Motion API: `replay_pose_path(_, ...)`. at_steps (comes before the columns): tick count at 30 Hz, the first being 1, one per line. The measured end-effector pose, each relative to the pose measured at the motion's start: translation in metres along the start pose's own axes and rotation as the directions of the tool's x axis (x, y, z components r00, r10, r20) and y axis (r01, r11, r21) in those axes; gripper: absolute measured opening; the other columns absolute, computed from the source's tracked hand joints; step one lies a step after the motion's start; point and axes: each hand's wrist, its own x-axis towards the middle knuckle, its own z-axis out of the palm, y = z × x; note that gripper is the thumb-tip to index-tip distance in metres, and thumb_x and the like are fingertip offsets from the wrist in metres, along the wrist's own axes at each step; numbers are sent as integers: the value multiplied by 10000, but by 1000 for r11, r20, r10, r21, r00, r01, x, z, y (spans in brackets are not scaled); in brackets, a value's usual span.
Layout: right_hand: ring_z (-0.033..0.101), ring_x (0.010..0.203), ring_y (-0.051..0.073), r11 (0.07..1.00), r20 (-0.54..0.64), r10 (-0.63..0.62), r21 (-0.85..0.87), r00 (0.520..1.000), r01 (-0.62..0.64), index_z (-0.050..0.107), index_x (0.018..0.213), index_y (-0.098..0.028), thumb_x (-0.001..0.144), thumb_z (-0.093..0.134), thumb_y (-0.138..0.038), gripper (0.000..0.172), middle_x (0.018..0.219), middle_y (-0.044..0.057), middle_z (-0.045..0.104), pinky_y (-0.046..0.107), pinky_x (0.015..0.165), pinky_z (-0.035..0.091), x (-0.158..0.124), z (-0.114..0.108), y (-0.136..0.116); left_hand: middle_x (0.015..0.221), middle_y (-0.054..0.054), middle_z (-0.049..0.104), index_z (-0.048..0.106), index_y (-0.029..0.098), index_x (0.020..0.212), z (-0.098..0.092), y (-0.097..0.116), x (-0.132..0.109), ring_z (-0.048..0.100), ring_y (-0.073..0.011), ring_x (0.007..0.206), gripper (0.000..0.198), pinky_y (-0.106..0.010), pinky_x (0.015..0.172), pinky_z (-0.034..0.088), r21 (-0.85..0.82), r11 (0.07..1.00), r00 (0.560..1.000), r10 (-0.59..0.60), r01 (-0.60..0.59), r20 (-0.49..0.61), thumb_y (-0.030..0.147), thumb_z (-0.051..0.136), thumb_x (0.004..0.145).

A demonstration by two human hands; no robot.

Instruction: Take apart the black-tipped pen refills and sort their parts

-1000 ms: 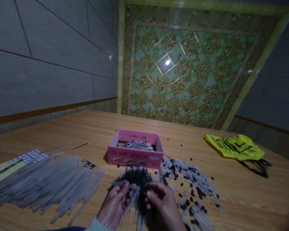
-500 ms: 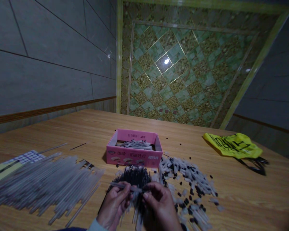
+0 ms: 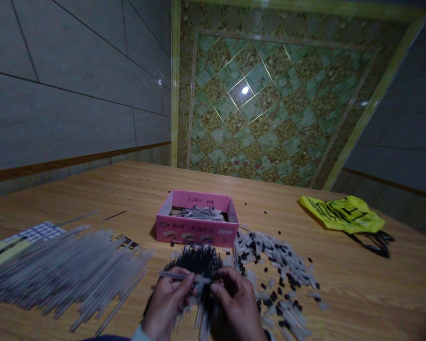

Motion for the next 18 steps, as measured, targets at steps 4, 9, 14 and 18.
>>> replay_pose_path(4, 505, 527, 129, 1000, 34, 5, -7, 999, -5, 548, 697, -162, 788, 563, -285, 153, 566, -27, 520, 219, 506, 379, -1, 3, 3, 633, -34, 693, 518, 159, 740, 1, 3, -2, 544, -73, 482, 281, -166, 450, 363, 40, 999, 998, 33, -35, 49, 330, 726, 657)
replay_pose_path(9, 443, 518, 115, 975, 63, 17, -223, 998, -2, 477, 575, -172, 882, 393, -433, 411, 518, -30, 459, 210, 486, 328, -2, 2, 5, 666, -44, 704, 518, 158, 735, 3, 7, -4, 587, -95, 538, 274, -182, 494, 398, 51, 996, 995, 72, -76, 73, 307, 733, 654)
replay_pose_path(14, 468, 649, 133, 931, 85, -127, -333, 988, 148, 530, 758, -174, 833, 501, -399, 239, 664, -23, 498, 207, 578, 359, -2, -1, 4, 646, -48, 702, 524, 156, 734, 3, 7, -4, 595, -113, 547, 292, -186, 478, 392, 43, 996, 997, 73, -73, 19, 342, 732, 644)
replay_pose_path(18, 422, 552, 123, 902, 86, -56, -424, 995, 87, 435, 587, -186, 888, 357, -439, 401, 551, -34, 413, 219, 510, 304, -2, 1, 4, 591, -30, 687, 522, 157, 730, 2, 6, -4, 546, -85, 473, 281, -171, 441, 351, 72, 995, 997, 62, -65, 47, 347, 717, 661)
